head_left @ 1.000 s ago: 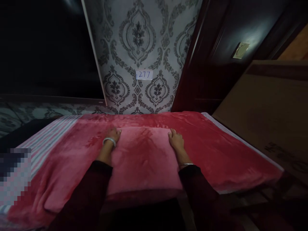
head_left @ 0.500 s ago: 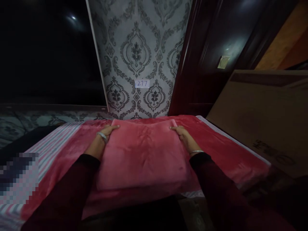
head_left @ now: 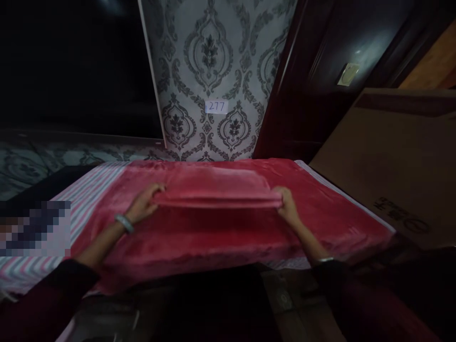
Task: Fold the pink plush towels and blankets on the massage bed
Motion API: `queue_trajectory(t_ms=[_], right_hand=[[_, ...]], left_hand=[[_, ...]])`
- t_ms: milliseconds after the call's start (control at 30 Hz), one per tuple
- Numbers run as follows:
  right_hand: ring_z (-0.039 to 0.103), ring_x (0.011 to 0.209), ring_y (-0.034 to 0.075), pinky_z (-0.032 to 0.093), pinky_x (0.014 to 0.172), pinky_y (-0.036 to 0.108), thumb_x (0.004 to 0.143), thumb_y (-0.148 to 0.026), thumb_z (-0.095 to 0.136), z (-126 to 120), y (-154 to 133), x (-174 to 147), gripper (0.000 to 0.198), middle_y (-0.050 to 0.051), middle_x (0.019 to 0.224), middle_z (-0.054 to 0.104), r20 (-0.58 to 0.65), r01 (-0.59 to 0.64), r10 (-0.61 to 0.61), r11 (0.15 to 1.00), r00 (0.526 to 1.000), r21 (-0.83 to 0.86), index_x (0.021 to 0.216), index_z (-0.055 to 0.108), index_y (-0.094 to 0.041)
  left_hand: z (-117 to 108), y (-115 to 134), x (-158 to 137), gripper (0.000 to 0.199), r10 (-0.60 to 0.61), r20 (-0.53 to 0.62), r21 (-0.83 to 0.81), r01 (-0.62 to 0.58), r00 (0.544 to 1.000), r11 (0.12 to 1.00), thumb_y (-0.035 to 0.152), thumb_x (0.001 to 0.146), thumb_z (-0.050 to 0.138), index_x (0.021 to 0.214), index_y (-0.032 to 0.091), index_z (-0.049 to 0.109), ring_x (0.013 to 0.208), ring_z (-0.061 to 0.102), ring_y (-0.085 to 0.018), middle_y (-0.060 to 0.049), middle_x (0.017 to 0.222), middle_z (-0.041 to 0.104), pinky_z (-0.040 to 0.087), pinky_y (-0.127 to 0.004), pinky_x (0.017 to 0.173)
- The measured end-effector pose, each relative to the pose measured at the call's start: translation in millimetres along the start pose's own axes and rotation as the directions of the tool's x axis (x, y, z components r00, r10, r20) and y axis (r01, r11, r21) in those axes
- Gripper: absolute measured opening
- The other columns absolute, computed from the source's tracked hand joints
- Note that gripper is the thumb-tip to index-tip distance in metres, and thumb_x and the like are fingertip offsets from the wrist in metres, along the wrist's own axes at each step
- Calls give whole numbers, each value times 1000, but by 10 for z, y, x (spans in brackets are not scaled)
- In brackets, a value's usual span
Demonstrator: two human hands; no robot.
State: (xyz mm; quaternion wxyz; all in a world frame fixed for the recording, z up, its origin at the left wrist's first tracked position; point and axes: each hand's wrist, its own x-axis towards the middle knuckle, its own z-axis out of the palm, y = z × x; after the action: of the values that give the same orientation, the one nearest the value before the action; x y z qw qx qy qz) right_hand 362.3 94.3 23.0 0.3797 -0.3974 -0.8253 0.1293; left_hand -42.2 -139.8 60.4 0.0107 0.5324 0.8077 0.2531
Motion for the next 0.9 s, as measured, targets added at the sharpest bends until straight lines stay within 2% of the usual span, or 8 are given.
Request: queue_trajectory(t_ms=[100,200,300,367,467,533,667,900], right_hand=[[57,118,25,44,105,42,73,-12,42,196,277,-586,48,11,117,68,194,17,-1,997,981,-79,112,69,-20],[59,117,24,44,106,43,77,-11,36,183,273,-666,51,10,118,69,78,-26,35,994,996,-108,115,69,-20],[57,122,25,42,108,45,92,-22,34,214,-130,-365,49,11,128,66,7,75,-75,988,997,-133,131,63,-19],[49,133,26,37,113,45,98,-34,39,343,-515,-144,51,12,144,56,128,188,-167,966,978,-178,145,52,-18],[28,148,35,23,117,58,98,-50,46,638,-928,2,62,10,160,37,275,185,-90,921,957,-343,154,39,-26],[20,150,39,19,117,64,98,-56,46,821,-986,-32,63,8,163,30,325,131,11,902,946,-412,155,37,-31],[12,153,36,16,117,63,99,-58,43,1022,-811,-176,62,3,166,23,340,86,74,897,938,-433,156,33,-36],[12,153,34,15,119,61,100,-59,40,1031,-758,-139,61,2,167,20,362,81,84,905,928,-418,156,31,-37]], left_hand=[[172,-229,-403,25,179,77,-111,-170,981,979,18,87,37,96,20,60,123,56,-16,-8,129,63,43,-26,109],[149,-237,-446,37,172,17,-82,-170,985,982,21,90,30,106,21,63,122,58,-17,-7,129,65,44,-30,110],[157,148,-154,47,284,0,-10,-284,959,959,28,94,30,129,18,60,130,53,-21,-8,136,61,39,-40,116],[287,538,63,55,359,79,73,-365,930,928,39,95,39,142,15,51,143,40,-28,-13,150,50,30,-49,121],[628,991,236,69,305,187,226,-343,934,912,51,94,50,155,23,35,152,14,-38,-12,165,22,13,-65,121],[863,1083,244,72,191,233,293,-256,953,921,57,93,50,156,29,31,152,7,-42,-10,167,14,9,-72,117],[1136,944,170,69,100,264,315,-184,959,931,61,95,44,157,32,29,152,1,-44,-8,168,8,7,-74,116],[1134,900,187,69,106,256,315,-186,961,931,61,95,45,156,34,29,152,4,-43,-7,167,9,9,-73,117]])
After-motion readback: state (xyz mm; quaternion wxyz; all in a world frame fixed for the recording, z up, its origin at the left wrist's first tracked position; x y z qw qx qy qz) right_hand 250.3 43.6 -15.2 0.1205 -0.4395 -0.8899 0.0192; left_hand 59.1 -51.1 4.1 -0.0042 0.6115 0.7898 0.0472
